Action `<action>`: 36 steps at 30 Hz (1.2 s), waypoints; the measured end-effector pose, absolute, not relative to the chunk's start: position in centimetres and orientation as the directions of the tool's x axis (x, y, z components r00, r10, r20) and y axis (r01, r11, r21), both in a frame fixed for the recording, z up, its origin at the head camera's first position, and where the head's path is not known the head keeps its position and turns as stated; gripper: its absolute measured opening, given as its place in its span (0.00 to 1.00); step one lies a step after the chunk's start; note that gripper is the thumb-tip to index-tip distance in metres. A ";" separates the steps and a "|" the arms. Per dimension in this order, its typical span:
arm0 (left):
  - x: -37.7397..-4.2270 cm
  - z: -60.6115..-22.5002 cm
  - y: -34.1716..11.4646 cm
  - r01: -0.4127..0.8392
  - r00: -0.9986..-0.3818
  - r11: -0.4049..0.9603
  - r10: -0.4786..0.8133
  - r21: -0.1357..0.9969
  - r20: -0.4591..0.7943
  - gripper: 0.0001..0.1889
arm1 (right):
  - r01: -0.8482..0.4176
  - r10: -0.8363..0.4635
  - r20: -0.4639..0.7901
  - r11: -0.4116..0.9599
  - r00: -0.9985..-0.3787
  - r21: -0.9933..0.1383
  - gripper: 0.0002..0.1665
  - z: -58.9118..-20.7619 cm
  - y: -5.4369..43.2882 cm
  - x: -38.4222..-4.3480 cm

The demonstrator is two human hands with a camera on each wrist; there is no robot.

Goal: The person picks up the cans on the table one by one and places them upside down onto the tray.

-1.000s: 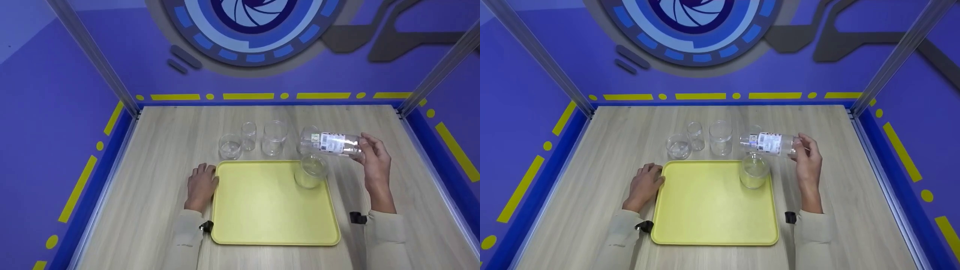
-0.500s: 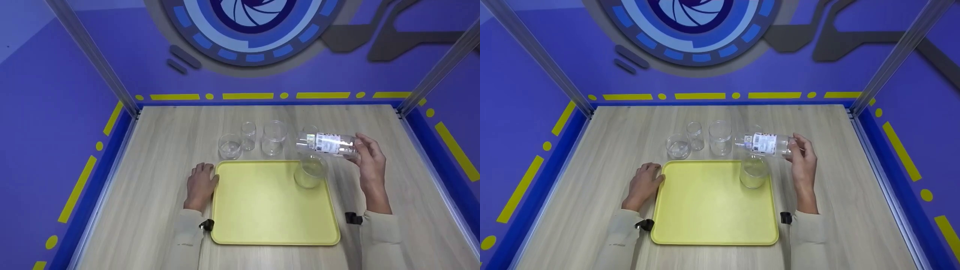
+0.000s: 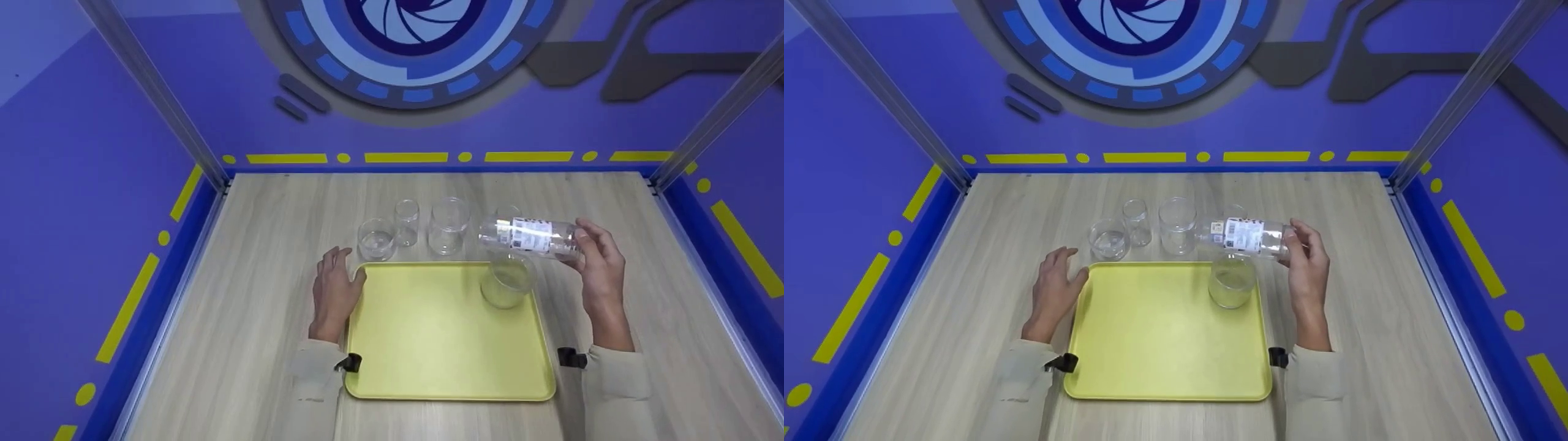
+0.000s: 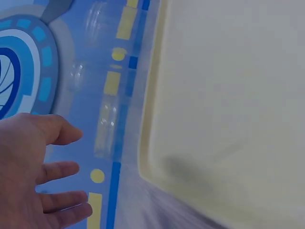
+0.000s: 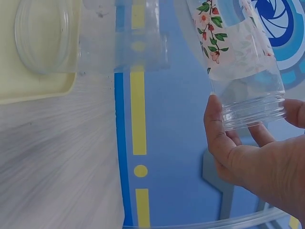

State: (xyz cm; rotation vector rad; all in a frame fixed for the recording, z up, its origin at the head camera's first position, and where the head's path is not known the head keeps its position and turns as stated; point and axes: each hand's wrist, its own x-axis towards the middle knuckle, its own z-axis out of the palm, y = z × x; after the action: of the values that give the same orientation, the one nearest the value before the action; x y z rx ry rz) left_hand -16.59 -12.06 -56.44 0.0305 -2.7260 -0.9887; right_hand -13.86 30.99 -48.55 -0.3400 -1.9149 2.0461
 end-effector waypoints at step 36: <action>-16.2 -51.2 -2.9 0.375 -0.927 0.118 0.075 0.920 0.368 0.30 | -0.086 0.368 0.032 -0.132 -0.929 -0.987 0.23 -48.5 29.4 -13.8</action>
State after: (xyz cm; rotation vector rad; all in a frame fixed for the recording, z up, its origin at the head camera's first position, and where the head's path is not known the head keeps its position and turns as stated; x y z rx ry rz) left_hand -16.15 -2.88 -51.15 -0.4460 -2.1637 -1.8936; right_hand -13.82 29.40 -48.50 -0.3157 -1.8383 2.1352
